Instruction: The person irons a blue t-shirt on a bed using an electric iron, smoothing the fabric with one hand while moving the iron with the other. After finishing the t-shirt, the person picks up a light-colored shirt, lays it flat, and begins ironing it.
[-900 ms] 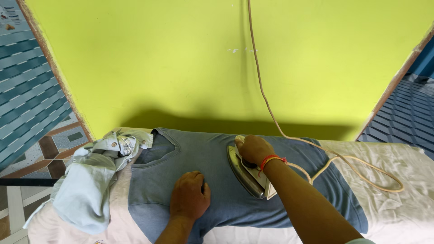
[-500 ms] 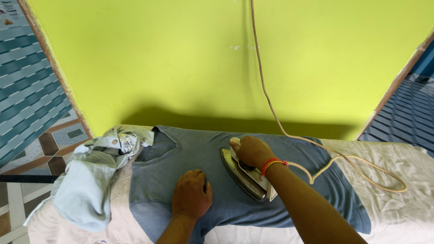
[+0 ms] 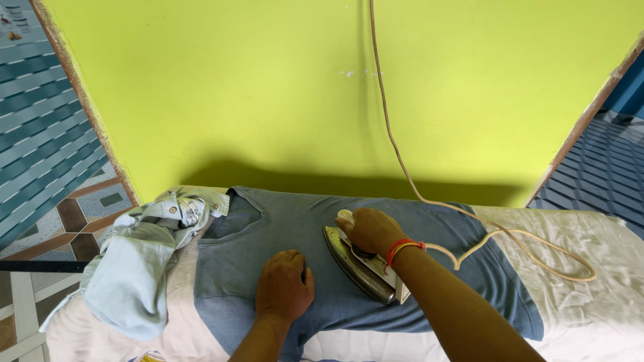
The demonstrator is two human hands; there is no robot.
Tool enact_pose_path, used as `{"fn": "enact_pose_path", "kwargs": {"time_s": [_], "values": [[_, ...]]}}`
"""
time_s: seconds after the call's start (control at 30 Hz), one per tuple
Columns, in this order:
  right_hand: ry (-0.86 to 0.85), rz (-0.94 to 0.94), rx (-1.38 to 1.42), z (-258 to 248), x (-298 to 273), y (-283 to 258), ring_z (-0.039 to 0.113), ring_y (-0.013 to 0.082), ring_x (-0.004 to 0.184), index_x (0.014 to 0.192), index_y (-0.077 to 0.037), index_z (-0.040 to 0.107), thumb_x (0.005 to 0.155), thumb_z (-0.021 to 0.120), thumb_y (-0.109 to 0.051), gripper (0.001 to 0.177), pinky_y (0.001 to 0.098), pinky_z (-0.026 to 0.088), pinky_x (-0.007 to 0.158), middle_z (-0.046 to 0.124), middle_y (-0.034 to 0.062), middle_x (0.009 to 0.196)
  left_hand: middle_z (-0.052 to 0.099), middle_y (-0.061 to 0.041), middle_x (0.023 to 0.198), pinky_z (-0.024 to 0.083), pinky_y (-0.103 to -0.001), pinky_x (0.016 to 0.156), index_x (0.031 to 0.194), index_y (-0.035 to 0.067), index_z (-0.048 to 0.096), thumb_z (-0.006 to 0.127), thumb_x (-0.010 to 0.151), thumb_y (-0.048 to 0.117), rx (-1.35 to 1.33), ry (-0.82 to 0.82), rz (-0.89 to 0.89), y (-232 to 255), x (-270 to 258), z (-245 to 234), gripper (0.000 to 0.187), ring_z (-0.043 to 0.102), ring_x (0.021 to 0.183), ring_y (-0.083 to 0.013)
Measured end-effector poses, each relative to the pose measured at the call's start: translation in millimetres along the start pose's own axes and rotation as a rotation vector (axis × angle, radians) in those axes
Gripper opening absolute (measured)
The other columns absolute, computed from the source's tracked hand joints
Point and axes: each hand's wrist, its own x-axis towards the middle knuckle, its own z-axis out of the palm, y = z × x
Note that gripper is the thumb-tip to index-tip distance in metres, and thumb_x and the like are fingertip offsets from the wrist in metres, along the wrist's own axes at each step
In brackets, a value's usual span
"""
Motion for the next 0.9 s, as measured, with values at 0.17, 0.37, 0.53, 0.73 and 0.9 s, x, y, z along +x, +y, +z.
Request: {"fn": "enact_pose_path", "kwargs": {"time_s": [0.17,0.37,0.53,0.73,0.9], "values": [[0.013,-0.023,-0.035,1.4,-2.0,-2.1,0.071,0.0375,0.106,0.104,-0.004,0.075,0.099,0.047,-0.057,0.06,0.0498,0.052,0.096,0.075,0.0213,0.108,0.07,-0.017,0.11,0.048,-0.047,0.099,0.094,0.001,0.071,0.066,0.082,0.017,0.029,-0.02,-0.002,3.6,-1.0,-1.6,0.021,0.064,0.11,-0.0348],[0.051,-0.03,-0.041,6.4,38.1,-14.0,0.071,0.0384,0.104,0.098,-0.002,0.077,0.1,0.047,-0.056,0.061,0.0493,0.053,0.095,0.074,0.023,0.106,0.07,-0.016,0.109,0.047,-0.048,0.097,0.092,0.001,0.071,0.067,0.079,0.017,0.002,0.021,0.026,3.6,-2.0,-2.0,0.021,0.062,0.109,-0.0359],[0.05,-0.011,0.005,7.5,45.8,-16.4,0.071,0.0384,0.104,0.098,-0.002,0.077,0.099,0.046,-0.056,0.062,0.0495,0.053,0.095,0.074,0.0228,0.106,0.07,-0.016,0.108,0.048,-0.047,0.098,0.091,0.002,0.071,0.066,0.081,0.017,-0.015,0.009,0.015,1.7,-0.6,-0.9,0.019,0.063,0.109,-0.0351],[-0.022,-0.072,0.015,8.9,19.2,-5.8,0.07,0.0396,0.104,0.099,-0.001,0.075,0.099,0.046,-0.054,0.061,0.0506,0.052,0.095,0.073,0.0249,0.106,0.071,-0.016,0.108,0.048,-0.048,0.096,0.091,0.002,0.071,0.067,0.079,0.017,-0.002,0.045,0.038,-0.3,-1.3,-0.1,0.02,0.063,0.109,-0.0368],[-0.068,-0.04,0.014,4.5,7.1,-9.2,0.07,0.0402,0.104,0.101,-0.003,0.075,0.099,0.046,-0.053,0.058,0.0518,0.052,0.094,0.073,0.0238,0.107,0.07,-0.016,0.111,0.048,-0.047,0.099,0.093,0.002,0.071,0.067,0.081,0.018,0.015,0.001,0.003,1.1,-1.9,0.3,0.02,0.063,0.112,-0.0356]]}}
